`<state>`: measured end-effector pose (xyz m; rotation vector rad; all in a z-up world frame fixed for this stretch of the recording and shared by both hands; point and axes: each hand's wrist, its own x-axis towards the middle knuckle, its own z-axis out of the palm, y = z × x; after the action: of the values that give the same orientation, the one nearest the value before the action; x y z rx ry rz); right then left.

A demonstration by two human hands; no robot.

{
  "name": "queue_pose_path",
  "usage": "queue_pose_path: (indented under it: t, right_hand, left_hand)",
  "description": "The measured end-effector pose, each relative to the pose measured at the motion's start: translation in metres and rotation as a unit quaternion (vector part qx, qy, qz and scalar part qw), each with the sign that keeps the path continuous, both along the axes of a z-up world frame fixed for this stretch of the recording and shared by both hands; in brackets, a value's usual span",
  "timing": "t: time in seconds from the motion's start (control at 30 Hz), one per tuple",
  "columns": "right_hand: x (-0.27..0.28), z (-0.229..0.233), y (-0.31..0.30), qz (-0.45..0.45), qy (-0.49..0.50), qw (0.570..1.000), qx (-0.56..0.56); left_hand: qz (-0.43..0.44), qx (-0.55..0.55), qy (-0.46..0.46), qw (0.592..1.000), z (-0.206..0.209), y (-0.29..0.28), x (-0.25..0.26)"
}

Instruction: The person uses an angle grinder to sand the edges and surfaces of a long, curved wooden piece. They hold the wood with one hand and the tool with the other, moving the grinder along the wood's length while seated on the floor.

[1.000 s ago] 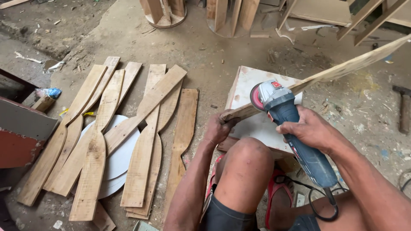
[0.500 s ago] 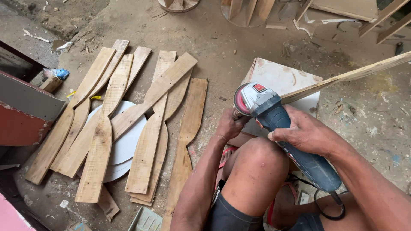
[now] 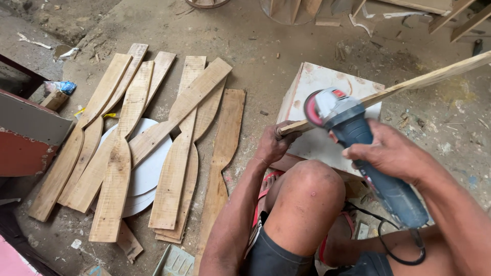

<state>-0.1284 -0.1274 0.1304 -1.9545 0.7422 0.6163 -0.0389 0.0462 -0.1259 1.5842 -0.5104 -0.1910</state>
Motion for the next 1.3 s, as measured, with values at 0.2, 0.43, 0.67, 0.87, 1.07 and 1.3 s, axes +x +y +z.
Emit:
queue_pose_path:
  t: [0.2, 0.43, 0.67, 0.87, 1.07, 1.3]
  right_hand:
    - [0.002, -0.041, -0.079, -0.046, -0.071, 0.996, 0.009]
    - [0.015, -0.026, -0.129, -0.129, -0.041, 0.99, -0.03]
    - [0.006, -0.047, -0.166, -0.216, -0.166, 0.951, -0.146]
    - [-0.019, -0.093, -0.211, -0.22, -0.292, 0.929, -0.055]
    - [-0.022, -0.072, -0.189, -0.229, -0.327, 0.917, -0.016]
    - [-0.031, -0.047, -0.176, -0.285, -0.359, 0.888, 0.032]
  left_hand:
    - [-0.015, -0.02, 0.062, 0.998, 0.018, 0.006, -0.004]
    - [-0.013, -0.019, 0.096, 0.995, 0.016, 0.006, -0.004]
    - [0.025, -0.022, 0.157, 0.987, 0.043, 0.02, 0.015]
    - [0.152, -0.197, 0.393, 0.885, 0.029, 0.028, 0.042]
    - [0.137, -0.176, 0.495, 0.84, 0.008, 0.033, 0.047]
    - [0.146, -0.18, 0.418, 0.878, 0.041, 0.068, -0.005]
